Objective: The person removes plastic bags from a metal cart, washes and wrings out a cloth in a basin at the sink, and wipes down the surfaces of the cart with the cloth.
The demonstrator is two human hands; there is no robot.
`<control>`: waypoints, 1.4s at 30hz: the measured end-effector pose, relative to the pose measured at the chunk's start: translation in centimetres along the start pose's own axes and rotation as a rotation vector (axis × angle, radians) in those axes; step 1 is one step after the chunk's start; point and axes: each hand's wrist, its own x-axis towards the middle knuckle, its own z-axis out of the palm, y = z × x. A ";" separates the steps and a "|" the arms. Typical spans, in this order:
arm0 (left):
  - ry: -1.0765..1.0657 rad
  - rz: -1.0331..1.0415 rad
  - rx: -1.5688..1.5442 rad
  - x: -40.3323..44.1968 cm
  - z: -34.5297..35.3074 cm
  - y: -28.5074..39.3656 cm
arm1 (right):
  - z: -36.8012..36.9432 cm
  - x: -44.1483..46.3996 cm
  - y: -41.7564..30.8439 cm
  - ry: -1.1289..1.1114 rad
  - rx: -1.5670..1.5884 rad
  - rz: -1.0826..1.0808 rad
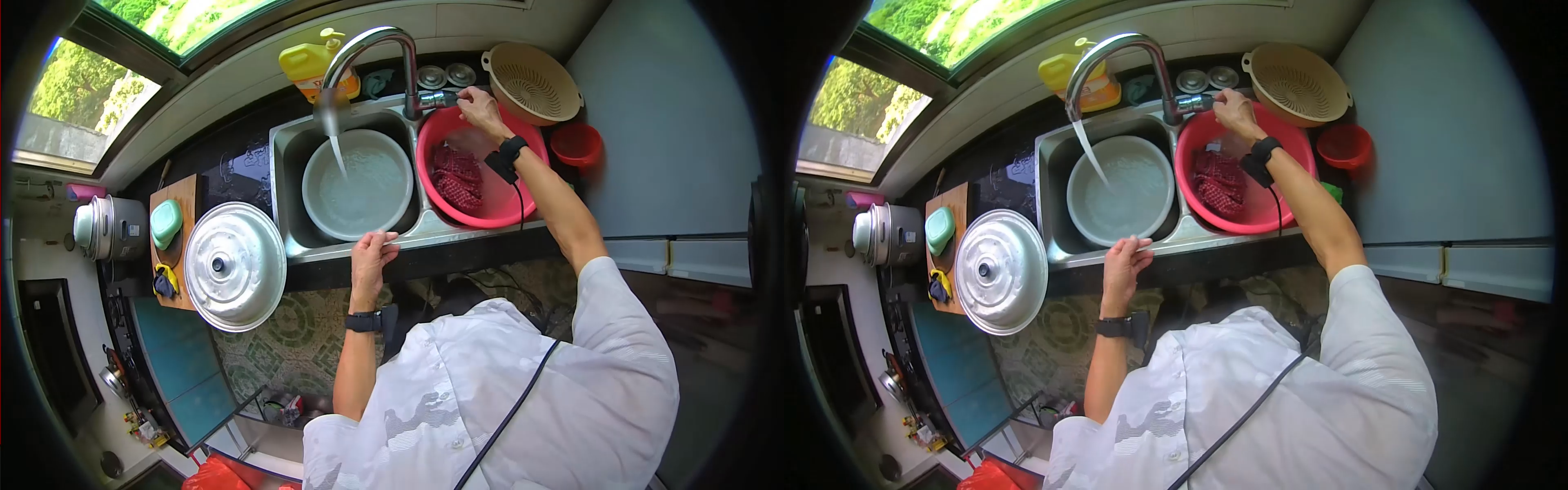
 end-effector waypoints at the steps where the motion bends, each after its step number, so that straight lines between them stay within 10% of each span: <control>1: -0.034 -0.011 0.012 0.6 1.4 0.3 | 0.1 0.1 0.0 -0.016 -0.035 0.008; 10: -0.271 -0.043 0.189 6.2 9.6 1.2 | -0.5 -1.7 0.8 -0.065 0.054 0.074; 17: -0.155 -0.344 -0.186 10.8 13.7 -1.8 | 5.2 -5.9 15.6 -0.382 -0.763 0.015; 23: -0.055 -0.440 -0.013 13.6 17.7 -2.9 | 1.6 -7.3 11.8 -0.514 0.499 0.491; 28: -0.061 -0.516 -0.299 17.0 17.7 -6.0 | -1.7 -8.7 4.8 -0.431 0.766 0.406; 30: -0.191 -0.132 -0.271 19.9 17.5 -8.8 | -2.9 -7.3 4.4 -0.438 0.482 0.252; 34: 0.118 -0.053 0.202 20.5 17.5 -4.4 | -4.7 -3.9 8.7 0.030 -0.056 0.041; 42: 0.043 -0.069 -0.151 18.7 16.3 -0.9 | -3.2 -6.2 16.2 -0.182 -0.852 -0.030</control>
